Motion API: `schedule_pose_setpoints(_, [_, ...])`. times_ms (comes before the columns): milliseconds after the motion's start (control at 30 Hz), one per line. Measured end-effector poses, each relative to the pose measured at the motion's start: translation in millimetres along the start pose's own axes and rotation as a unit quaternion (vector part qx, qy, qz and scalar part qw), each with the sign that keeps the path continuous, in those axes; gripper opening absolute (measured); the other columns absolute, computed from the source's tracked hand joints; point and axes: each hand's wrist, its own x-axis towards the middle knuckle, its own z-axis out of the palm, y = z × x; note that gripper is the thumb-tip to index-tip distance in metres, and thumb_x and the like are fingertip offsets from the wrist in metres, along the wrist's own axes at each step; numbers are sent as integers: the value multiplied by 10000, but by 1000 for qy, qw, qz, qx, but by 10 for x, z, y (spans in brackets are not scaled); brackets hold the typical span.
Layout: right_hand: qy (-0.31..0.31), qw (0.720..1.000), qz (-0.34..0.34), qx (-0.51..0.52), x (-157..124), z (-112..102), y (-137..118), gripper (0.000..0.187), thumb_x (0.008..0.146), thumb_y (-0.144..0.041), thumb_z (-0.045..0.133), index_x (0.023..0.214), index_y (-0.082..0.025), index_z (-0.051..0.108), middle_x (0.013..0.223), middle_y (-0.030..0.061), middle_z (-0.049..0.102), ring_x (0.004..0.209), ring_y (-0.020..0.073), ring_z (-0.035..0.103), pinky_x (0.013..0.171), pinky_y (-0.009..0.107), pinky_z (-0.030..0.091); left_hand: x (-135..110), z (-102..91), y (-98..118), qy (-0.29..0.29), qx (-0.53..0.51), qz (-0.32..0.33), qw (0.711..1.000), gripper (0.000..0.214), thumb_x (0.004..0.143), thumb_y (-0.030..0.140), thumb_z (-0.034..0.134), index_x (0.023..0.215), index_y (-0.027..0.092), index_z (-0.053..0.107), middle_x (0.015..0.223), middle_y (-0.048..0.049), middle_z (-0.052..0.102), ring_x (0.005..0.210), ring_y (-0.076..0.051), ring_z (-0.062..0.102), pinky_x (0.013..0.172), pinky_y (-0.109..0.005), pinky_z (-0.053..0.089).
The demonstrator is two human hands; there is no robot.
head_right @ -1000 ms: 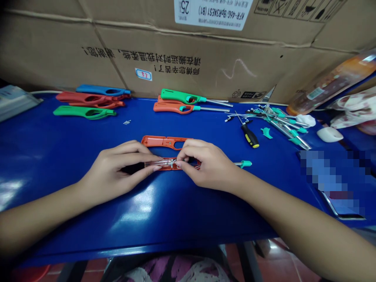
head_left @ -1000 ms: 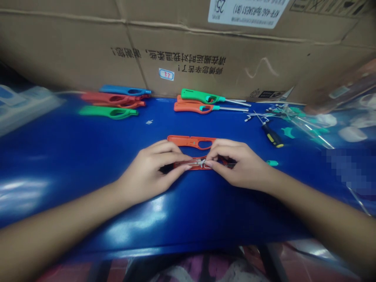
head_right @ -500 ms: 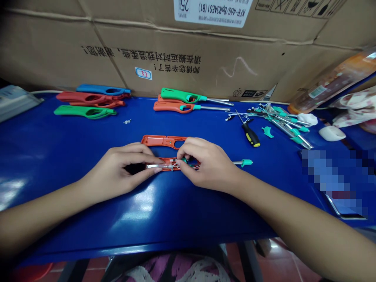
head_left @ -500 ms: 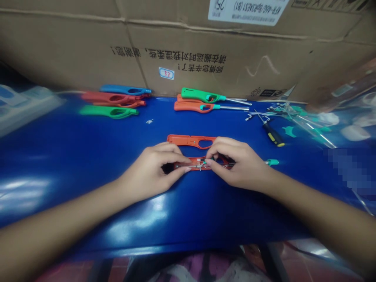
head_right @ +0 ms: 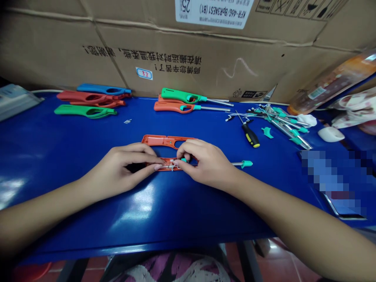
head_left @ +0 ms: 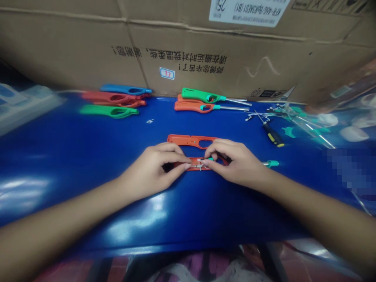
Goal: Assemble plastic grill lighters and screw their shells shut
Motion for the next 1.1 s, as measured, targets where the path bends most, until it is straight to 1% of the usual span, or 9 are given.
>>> schedule_pose_setpoints(200, [12,1000,5,16,-4,11,-15,30,874,-178,675,879,-202,658,791,-18,601,658,102,484,642,249,393,-11,1,-12,0,-2,0,1000,157,923,212,675,1026,206,794,920,-62,718,825,-163,676,734,-285,554])
schedule_pose_setpoints(333, [-16,998,-16,51,-10,-5,-17,77,879,-168,657,936,-209,688,902,15,641,720,112,530,647,251,414,-3,9,-12,8,-11,7,1000,164,932,222,668,1041,204,789,919,-61,719,812,-155,680,720,-268,558])
schedule_pose_setpoints(433, [-16,998,-17,51,-14,-3,-7,60,897,-178,644,916,-207,692,894,20,652,742,121,552,651,256,422,3,8,-5,12,-11,4,1000,162,925,221,675,1036,204,793,911,-59,720,797,-152,682,714,-263,563])
schedule_pose_setpoints(533, [-11,1000,-15,24,-25,10,-16,62,911,-166,625,914,-202,675,898,22,659,788,134,584,685,266,439,2,3,0,5,3,-2,1000,160,919,215,676,1021,209,800,923,-59,716,807,-157,680,733,-277,563])
schedule_pose_setpoints(633, [-26,998,-27,-41,-40,12,-55,64,940,-172,591,950,-194,650,956,39,667,876,163,608,752,291,457,-1,2,-3,-1,9,2,1000,163,924,208,666,1015,203,801,925,-59,708,813,-157,675,735,-282,555])
schedule_pose_setpoints(767, [-53,986,-56,-151,-45,0,-118,150,998,-213,496,958,-180,637,972,80,666,929,216,613,768,329,462,-3,14,-10,-3,8,9,1000,163,930,206,658,1016,202,796,923,-57,702,818,-156,670,749,-285,553])
schedule_pose_setpoints(833, [-61,980,-57,-183,-41,0,-134,181,1011,-215,464,968,-176,635,977,95,666,937,231,613,762,339,460,-3,21,-11,-1,8,9,1000,160,931,206,656,1016,200,792,929,-59,701,824,-157,668,754,-286,553])
schedule_pose_setpoints(967, [-64,977,-53,-197,-40,16,-137,183,1014,-216,452,959,-175,622,965,99,659,902,230,605,745,339,451,0,31,-5,5,7,7,1000,148,930,216,661,1006,195,786,923,-59,701,819,-157,668,731,-278,552])
schedule_pose_setpoints(1100, [-56,984,-41,-166,-60,24,-140,174,1023,-229,445,951,-187,598,953,77,646,852,202,596,724,318,438,5,35,-1,3,2,5,1000,145,930,224,665,1004,193,785,916,-56,697,813,-153,666,726,-275,545])
